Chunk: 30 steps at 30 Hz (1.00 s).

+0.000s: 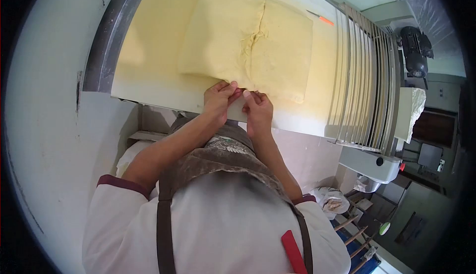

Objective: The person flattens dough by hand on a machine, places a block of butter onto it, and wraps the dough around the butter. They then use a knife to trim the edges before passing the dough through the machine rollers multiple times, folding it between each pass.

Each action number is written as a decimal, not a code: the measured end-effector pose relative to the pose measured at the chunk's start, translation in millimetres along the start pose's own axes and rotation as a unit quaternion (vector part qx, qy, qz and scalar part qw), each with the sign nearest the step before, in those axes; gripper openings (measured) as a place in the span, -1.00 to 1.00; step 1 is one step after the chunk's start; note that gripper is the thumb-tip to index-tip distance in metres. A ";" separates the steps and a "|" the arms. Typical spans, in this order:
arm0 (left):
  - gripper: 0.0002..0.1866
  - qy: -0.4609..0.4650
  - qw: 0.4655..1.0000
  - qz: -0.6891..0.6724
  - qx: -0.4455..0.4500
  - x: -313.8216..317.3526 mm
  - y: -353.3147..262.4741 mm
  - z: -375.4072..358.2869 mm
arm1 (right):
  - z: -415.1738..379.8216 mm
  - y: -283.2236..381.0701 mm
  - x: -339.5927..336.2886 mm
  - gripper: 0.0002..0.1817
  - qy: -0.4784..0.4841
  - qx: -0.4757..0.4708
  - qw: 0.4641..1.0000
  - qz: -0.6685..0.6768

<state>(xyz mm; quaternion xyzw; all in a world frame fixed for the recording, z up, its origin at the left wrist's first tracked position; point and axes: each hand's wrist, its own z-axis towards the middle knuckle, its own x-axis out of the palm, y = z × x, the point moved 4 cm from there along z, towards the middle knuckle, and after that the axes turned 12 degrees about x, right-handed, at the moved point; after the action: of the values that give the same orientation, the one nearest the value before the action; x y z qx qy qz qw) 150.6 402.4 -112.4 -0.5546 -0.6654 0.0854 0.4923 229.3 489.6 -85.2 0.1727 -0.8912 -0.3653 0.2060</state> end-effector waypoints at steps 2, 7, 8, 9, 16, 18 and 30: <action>-0.82 -0.009 1.000 0.003 -0.001 -2.0 -3.6 -2.4 | -0.2 -1.6 7.4 -0.73 0.025 0.024 0.999 -0.029; -0.82 0.032 0.996 -0.059 -0.065 3.1 -22.5 1.1 | 26.3 -14.9 2.0 -0.71 -0.011 -0.067 0.997 0.041; -0.82 0.018 0.995 -0.075 -0.063 1.9 -24.6 -0.4 | 23.0 -17.2 -0.5 -0.71 -0.036 -0.081 0.995 0.053; -0.80 0.012 0.998 -0.051 -0.041 -1.6 -22.4 1.1 | 22.0 -18.7 0.3 -0.71 -0.029 -0.068 0.996 0.051; -0.76 0.059 0.997 0.031 -0.034 -13.3 -25.7 2.0 | 19.4 -15.5 20.3 -0.74 0.057 0.021 0.998 -0.016; -0.77 0.065 0.996 0.011 -0.055 -15.7 -31.6 1.9 | 23.1 -17.2 18.9 -0.74 0.038 0.011 0.999 -0.021; -0.75 0.032 0.999 0.025 -0.035 -26.1 -52.5 3.0 | 7.5 -14.4 48.4 -0.77 0.043 0.000 0.999 -0.019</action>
<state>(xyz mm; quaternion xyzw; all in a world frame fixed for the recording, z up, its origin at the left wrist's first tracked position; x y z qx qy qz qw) 111.5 362.8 -93.9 -0.5901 -0.6379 0.0565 0.4916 186.5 462.0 -88.9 0.2050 -0.8780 -0.3618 0.2371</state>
